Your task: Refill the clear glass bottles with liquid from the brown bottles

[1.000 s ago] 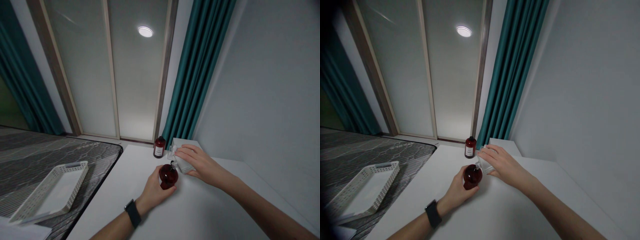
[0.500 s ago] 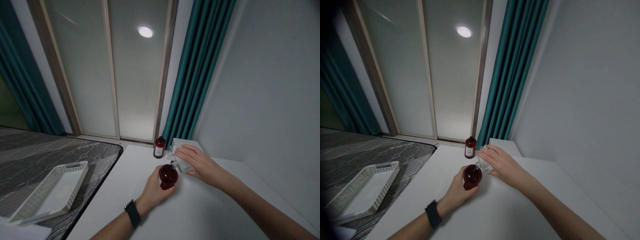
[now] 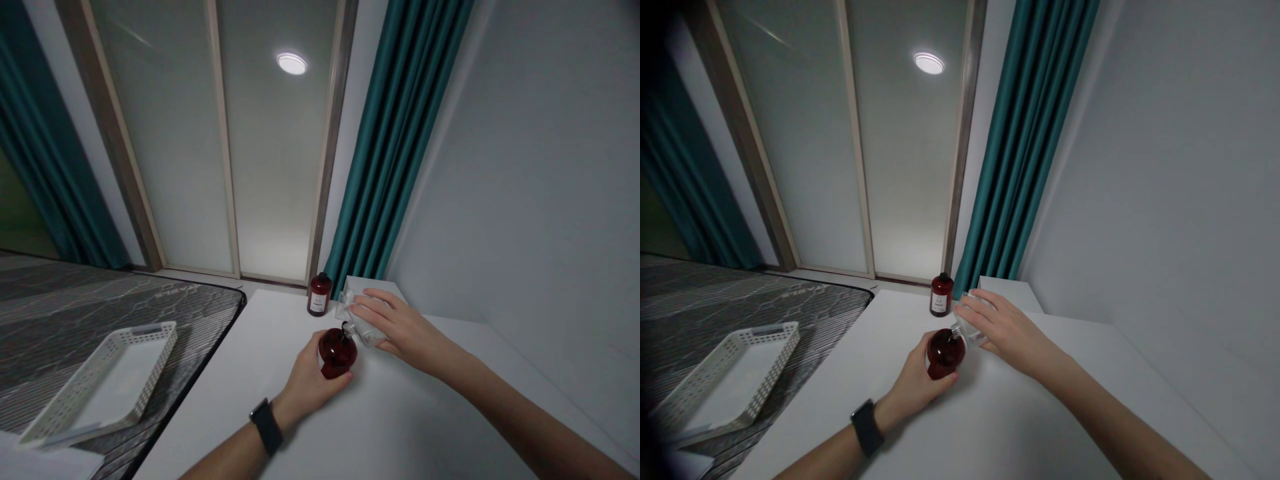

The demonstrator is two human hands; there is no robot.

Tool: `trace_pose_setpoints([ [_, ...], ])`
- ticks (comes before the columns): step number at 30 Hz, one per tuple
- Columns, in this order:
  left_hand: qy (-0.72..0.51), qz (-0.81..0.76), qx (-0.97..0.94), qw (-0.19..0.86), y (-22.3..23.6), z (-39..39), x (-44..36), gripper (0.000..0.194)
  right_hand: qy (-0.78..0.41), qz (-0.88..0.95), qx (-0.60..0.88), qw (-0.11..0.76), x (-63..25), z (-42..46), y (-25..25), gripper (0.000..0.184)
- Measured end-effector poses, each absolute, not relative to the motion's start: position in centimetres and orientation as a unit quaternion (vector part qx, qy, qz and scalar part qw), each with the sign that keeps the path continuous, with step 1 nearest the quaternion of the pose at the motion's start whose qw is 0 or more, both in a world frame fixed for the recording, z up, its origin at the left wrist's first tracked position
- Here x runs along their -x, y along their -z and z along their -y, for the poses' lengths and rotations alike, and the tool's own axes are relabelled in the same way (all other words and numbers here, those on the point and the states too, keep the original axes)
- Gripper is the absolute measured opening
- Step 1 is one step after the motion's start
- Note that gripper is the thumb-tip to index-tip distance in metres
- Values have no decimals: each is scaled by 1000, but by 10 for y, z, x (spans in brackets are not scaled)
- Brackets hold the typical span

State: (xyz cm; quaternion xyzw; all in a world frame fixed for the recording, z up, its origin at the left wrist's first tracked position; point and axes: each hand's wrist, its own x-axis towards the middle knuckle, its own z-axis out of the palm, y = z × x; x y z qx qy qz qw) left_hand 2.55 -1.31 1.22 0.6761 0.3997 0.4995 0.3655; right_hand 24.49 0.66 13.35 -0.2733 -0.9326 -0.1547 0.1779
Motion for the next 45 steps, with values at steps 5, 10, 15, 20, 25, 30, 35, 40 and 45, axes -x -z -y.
trace_pose_setpoints([
  [5,-496,-399,-681,363,-16,14,-25,61,172,935,264,160,-245,-6,-135,70],
  [10,-494,-392,-687,361,-14,14,-24,61,187,935,263,149,-245,-6,-135,72],
  [15,-496,-390,-685,365,-12,13,-24,62,196,934,261,146,-245,-6,-134,71],
  [20,-492,-392,-686,366,-12,13,-24,63,203,933,259,149,-245,-5,-137,64],
  [25,-494,-390,-684,369,-11,13,-24,64,227,930,247,152,-243,-3,-139,60],
  [30,-496,-393,-680,370,-13,13,-24,64,244,926,244,156,-242,-3,-139,57],
  [35,-502,-387,-682,366,-13,12,-24,62,244,928,233,159,-241,-5,-137,58],
  [40,-498,-387,-681,371,-11,12,-24,63,254,926,227,165,-240,-7,-136,60],
  [45,-497,-386,-683,371,-10,12,-24,63,253,926,227,164,-239,-7,-137,60],
])
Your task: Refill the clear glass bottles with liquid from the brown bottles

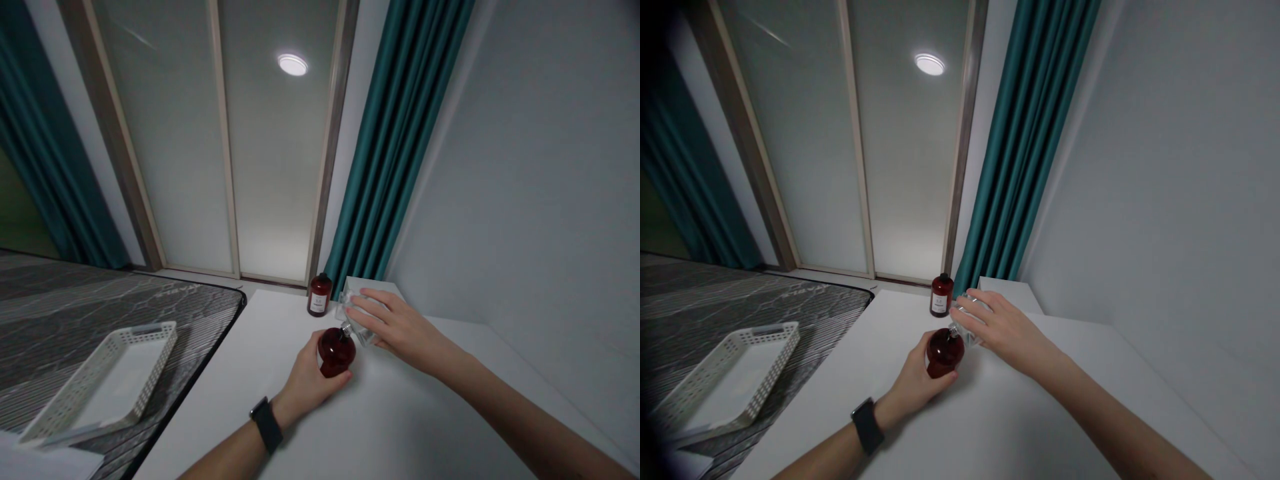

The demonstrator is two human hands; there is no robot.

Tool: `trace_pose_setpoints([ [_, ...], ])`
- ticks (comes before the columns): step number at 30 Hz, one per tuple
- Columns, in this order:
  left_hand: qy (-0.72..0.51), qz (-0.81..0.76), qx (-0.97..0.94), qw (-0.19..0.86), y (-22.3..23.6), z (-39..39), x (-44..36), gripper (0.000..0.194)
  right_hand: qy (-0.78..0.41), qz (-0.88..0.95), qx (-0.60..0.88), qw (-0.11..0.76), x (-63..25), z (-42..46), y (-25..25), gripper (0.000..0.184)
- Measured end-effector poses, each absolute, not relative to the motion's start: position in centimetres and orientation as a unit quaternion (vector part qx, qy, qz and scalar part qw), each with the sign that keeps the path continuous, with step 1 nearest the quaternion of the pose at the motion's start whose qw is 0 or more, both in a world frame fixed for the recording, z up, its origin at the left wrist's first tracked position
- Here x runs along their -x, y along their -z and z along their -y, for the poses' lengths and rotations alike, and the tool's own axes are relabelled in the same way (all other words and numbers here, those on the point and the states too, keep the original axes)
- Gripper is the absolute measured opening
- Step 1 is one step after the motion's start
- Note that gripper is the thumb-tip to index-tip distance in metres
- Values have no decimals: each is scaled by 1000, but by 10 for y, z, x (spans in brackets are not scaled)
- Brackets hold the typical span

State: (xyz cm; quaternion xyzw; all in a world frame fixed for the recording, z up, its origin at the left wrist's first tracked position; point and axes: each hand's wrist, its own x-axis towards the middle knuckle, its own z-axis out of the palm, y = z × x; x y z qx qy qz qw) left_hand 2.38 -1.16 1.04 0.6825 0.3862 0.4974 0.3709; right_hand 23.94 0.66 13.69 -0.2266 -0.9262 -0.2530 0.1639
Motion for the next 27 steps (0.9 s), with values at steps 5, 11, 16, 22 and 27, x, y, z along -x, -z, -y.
trace_pose_setpoints([
  [5,-498,-387,-681,371,-12,12,-25,63,249,928,228,157,-239,-6,-140,65],
  [11,-497,-392,-679,373,-12,11,-25,63,262,925,223,160,-237,-6,-142,57],
  [16,-503,-384,-680,372,-11,11,-25,64,274,922,225,152,-236,-4,-144,54],
  [22,-506,-383,-679,369,-11,11,-25,62,277,924,217,150,-234,-3,-148,49],
  [27,-510,-382,-680,363,-10,10,-25,61,272,923,221,159,-235,-5,-146,49],
])
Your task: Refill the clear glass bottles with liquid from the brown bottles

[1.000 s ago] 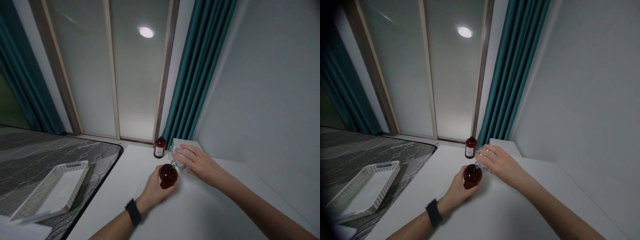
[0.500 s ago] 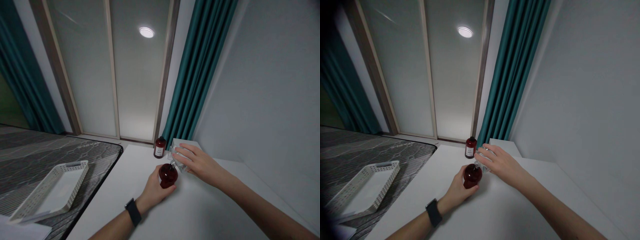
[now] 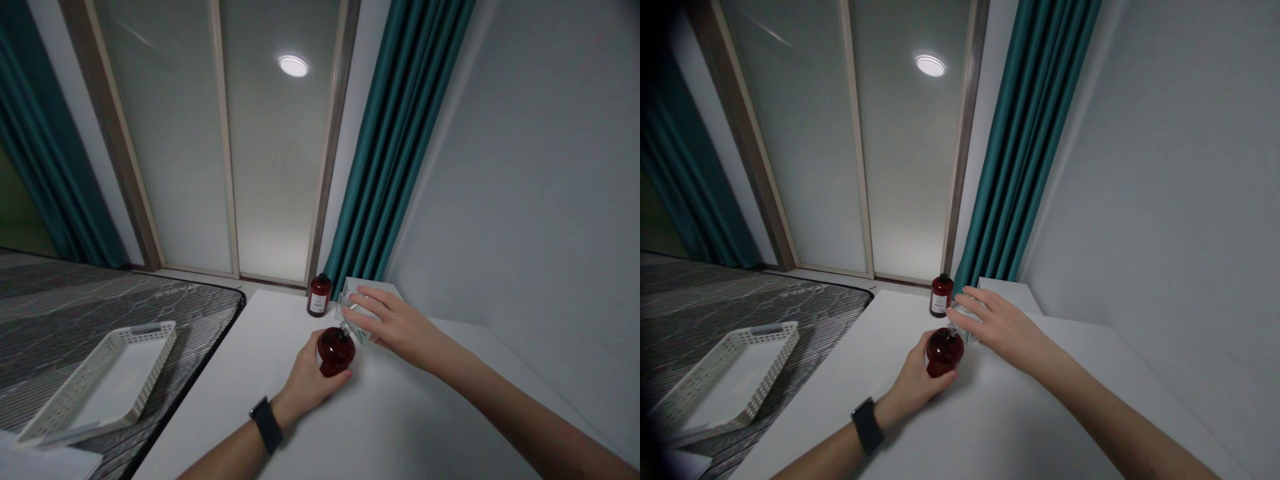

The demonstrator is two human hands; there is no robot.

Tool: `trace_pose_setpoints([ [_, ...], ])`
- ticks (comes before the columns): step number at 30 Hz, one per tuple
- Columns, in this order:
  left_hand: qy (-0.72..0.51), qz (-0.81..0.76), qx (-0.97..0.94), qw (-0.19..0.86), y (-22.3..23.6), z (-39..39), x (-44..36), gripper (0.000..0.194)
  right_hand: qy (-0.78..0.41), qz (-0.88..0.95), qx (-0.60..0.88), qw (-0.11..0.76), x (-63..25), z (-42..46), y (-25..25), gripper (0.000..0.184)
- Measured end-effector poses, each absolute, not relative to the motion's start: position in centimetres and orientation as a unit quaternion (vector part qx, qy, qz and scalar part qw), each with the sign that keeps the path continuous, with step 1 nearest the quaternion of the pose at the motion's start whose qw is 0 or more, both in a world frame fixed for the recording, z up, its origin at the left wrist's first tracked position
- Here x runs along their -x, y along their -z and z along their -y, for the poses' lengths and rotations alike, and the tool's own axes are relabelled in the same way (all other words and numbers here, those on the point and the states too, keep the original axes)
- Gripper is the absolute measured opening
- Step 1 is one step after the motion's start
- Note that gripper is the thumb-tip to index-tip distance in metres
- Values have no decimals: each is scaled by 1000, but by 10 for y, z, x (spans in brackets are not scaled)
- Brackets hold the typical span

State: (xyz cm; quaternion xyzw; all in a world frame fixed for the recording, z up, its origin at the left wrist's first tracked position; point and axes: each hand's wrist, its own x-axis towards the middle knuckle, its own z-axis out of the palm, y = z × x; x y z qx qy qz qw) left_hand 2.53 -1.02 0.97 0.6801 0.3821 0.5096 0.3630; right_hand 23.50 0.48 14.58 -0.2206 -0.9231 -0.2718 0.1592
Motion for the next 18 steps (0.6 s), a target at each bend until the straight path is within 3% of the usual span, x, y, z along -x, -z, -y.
trace_pose_setpoints([
  [18,-505,-390,-679,364,-11,11,-25,63,262,924,227,160,-236,-3,-147,51],
])
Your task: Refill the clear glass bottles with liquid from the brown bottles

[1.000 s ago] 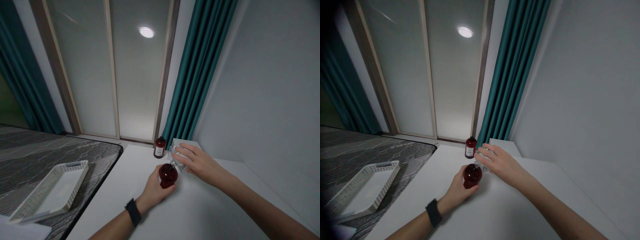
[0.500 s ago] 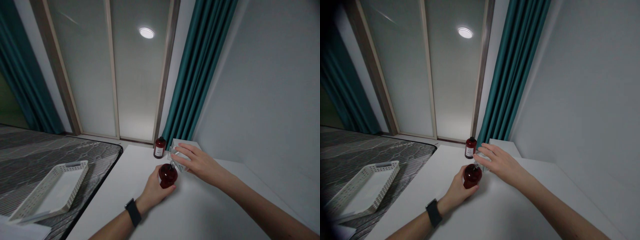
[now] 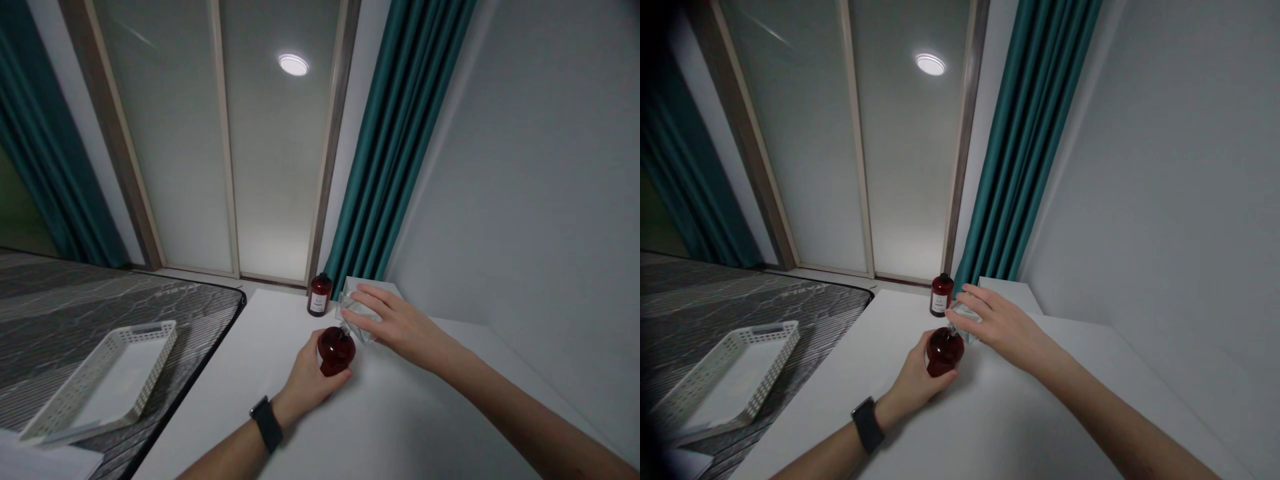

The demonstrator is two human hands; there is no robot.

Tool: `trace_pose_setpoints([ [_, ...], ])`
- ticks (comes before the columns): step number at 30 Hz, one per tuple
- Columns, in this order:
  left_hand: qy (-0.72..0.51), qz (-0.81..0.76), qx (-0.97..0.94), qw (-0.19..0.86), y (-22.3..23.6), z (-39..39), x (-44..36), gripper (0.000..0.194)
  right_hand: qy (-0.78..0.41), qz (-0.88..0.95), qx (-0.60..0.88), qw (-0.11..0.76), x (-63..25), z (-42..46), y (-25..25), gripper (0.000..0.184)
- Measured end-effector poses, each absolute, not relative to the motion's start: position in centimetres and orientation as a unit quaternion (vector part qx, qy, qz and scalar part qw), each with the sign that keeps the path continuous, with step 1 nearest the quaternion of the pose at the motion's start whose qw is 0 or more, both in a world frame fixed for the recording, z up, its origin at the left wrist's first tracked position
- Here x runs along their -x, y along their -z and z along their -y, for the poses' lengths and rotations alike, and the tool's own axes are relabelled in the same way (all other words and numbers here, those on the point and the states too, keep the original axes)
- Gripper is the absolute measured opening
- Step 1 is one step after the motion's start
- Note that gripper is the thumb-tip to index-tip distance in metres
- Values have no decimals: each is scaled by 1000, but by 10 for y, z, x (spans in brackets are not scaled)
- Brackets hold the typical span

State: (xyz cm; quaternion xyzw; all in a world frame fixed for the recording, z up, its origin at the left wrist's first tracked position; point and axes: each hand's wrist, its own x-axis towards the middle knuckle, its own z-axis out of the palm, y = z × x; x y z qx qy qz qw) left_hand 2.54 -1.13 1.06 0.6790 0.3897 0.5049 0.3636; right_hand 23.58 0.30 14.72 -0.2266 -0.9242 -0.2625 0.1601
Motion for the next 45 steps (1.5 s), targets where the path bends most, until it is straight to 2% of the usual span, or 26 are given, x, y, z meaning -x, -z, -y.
trace_pose_setpoints([
  [9,-503,-389,-681,363,-11,12,-25,62,273,925,210,161,-236,-3,-150,45],
  [25,-495,-387,-679,380,-13,13,-25,63,207,927,268,158,-243,-4,-138,70],
  [34,-488,-378,-690,378,-12,12,-24,63,148,920,302,201,-249,0,-123,72],
  [41,-483,-370,-691,389,-7,10,-23,67,52,873,378,304,-258,-3,-92,78],
  [45,-476,-370,-691,399,-7,9,-22,66,-68,811,417,404,-261,-7,-57,67],
])
